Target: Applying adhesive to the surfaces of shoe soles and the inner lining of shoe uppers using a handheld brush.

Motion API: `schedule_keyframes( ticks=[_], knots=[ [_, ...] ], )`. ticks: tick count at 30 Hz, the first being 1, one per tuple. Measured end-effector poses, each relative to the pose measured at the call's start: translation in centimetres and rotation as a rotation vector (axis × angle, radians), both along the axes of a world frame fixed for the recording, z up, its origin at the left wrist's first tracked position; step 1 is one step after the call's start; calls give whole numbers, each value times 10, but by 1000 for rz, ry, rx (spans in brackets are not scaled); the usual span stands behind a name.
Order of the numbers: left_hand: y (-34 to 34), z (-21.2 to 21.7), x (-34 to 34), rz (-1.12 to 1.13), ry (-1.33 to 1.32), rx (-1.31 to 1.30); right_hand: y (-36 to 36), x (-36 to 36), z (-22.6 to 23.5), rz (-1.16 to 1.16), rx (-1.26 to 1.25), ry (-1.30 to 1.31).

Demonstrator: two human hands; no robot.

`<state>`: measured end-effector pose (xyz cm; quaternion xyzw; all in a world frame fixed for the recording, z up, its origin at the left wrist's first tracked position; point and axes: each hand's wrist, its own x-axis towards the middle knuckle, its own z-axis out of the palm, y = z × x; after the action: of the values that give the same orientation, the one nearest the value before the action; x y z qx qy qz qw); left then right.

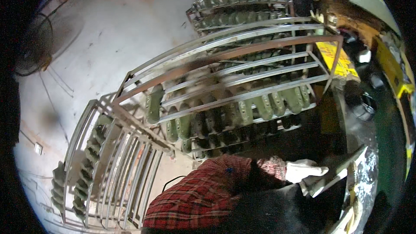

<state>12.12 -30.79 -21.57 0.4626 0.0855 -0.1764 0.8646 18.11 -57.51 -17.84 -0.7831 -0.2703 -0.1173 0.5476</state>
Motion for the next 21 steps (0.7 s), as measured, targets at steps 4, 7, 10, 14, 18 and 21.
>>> schedule_keyframes(
  ticks=[4,7,10,14,18,21],
  knots=[
    [0,-54,32,-132,-3,-371,-51,8,-57,-159,114,189],
    [8,-57,30,-99,-52,-379,-43,-24,-35,-210,-9,108],
    [-10,-15,70,-47,42,-332,-47,-34,-5,-254,124,229],
    [-9,-18,166,-169,53,-463,-56,-46,-12,-386,64,112],
    [-42,26,254,-35,361,-792,-54,-53,-9,-581,10,166],
    [-39,-3,309,131,-304,410,-43,-43,3,-585,-72,154]
  ],
)
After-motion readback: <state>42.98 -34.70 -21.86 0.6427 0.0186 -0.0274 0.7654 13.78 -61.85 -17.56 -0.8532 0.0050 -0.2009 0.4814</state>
